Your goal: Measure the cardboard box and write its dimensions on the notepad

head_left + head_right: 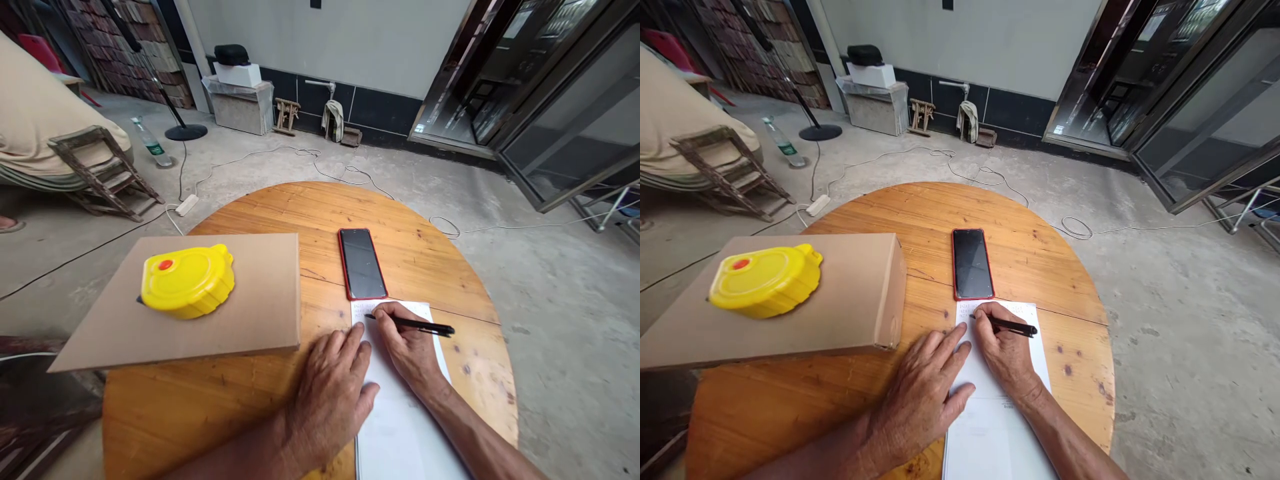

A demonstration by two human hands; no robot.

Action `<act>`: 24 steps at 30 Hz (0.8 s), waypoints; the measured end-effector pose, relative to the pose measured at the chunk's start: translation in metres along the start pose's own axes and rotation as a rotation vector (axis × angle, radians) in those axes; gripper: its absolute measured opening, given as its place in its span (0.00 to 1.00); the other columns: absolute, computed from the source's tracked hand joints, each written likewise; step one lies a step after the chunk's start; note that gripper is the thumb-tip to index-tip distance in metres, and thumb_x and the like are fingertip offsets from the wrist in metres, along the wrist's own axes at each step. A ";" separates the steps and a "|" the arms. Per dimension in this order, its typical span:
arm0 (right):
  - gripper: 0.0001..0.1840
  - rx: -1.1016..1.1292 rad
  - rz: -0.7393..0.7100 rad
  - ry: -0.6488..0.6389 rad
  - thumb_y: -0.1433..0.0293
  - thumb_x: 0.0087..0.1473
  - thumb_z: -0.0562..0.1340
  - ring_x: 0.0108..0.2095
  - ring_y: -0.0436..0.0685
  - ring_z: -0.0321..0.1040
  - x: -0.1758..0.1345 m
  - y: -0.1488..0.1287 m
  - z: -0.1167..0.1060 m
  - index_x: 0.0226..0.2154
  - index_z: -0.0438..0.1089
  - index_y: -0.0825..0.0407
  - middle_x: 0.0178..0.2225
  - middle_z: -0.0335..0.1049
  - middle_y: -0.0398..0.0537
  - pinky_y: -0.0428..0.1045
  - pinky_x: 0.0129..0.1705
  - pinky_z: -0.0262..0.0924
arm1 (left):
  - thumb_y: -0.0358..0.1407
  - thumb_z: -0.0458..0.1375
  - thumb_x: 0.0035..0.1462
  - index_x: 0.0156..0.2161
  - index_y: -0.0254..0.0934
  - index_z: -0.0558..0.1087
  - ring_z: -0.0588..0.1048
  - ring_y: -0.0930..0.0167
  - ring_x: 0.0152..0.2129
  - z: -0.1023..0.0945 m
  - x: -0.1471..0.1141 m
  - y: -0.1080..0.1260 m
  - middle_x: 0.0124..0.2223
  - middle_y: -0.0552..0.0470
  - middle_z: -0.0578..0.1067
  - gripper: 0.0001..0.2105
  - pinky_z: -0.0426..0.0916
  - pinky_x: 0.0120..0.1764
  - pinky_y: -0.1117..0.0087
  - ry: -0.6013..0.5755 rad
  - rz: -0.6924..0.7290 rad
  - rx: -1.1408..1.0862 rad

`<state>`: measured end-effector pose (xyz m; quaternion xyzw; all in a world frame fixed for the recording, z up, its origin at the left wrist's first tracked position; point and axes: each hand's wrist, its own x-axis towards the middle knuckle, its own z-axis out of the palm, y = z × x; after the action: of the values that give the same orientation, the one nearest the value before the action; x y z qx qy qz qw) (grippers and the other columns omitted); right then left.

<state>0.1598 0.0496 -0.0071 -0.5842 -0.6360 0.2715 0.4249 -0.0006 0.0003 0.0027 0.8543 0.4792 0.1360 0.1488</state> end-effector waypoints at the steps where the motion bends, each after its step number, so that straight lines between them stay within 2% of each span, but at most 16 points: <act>1: 0.12 0.005 0.001 -0.001 0.66 0.59 0.57 0.23 0.49 0.59 0.000 0.000 0.000 0.27 0.69 0.53 0.22 0.65 0.41 0.45 0.26 0.56 | 0.39 0.58 0.59 0.53 0.39 0.67 0.67 0.62 0.48 0.000 0.000 0.000 0.62 0.50 0.64 0.18 0.68 0.51 0.56 -0.002 0.002 -0.001; 6: 0.12 0.063 0.024 -0.009 0.66 0.59 0.57 0.22 0.49 0.58 -0.002 0.001 -0.002 0.27 0.69 0.53 0.22 0.64 0.41 0.45 0.25 0.55 | 0.40 0.58 0.59 0.54 0.39 0.67 0.67 0.62 0.49 0.001 0.000 0.000 0.63 0.50 0.64 0.18 0.68 0.51 0.56 0.005 0.003 0.001; 10: 0.12 0.115 0.070 0.075 0.63 0.60 0.58 0.19 0.48 0.55 -0.004 0.000 -0.006 0.30 0.70 0.52 0.18 0.60 0.38 0.45 0.21 0.53 | 0.39 0.58 0.59 0.54 0.38 0.67 0.67 0.62 0.49 0.002 0.000 -0.001 0.63 0.49 0.63 0.18 0.67 0.52 0.56 0.008 0.009 0.009; 17: 0.08 0.149 -0.031 0.194 0.64 0.61 0.60 0.22 0.48 0.62 0.001 -0.005 -0.011 0.35 0.71 0.51 0.26 0.68 0.41 0.46 0.27 0.60 | 0.39 0.57 0.59 0.54 0.38 0.67 0.66 0.61 0.50 0.002 -0.001 -0.001 0.64 0.49 0.62 0.18 0.67 0.53 0.55 -0.003 0.012 0.003; 21: 0.08 0.027 -0.067 0.234 0.64 0.60 0.61 0.27 0.52 0.68 0.007 -0.014 -0.028 0.40 0.71 0.50 0.32 0.72 0.45 0.49 0.32 0.64 | 0.39 0.57 0.59 0.53 0.38 0.67 0.66 0.61 0.50 0.002 -0.001 -0.002 0.64 0.49 0.62 0.17 0.67 0.53 0.55 -0.005 0.016 0.003; 24: 0.11 -0.205 -0.199 0.137 0.67 0.61 0.59 0.37 0.55 0.72 0.005 -0.015 -0.046 0.46 0.69 0.49 0.39 0.73 0.48 0.50 0.41 0.65 | 0.39 0.58 0.58 0.54 0.37 0.67 0.66 0.60 0.51 0.000 -0.001 -0.002 0.63 0.47 0.63 0.19 0.66 0.54 0.56 0.000 0.033 0.010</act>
<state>0.1920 0.0454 0.0295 -0.5758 -0.6846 0.1211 0.4302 -0.0030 0.0001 0.0022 0.8629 0.4656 0.1359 0.1421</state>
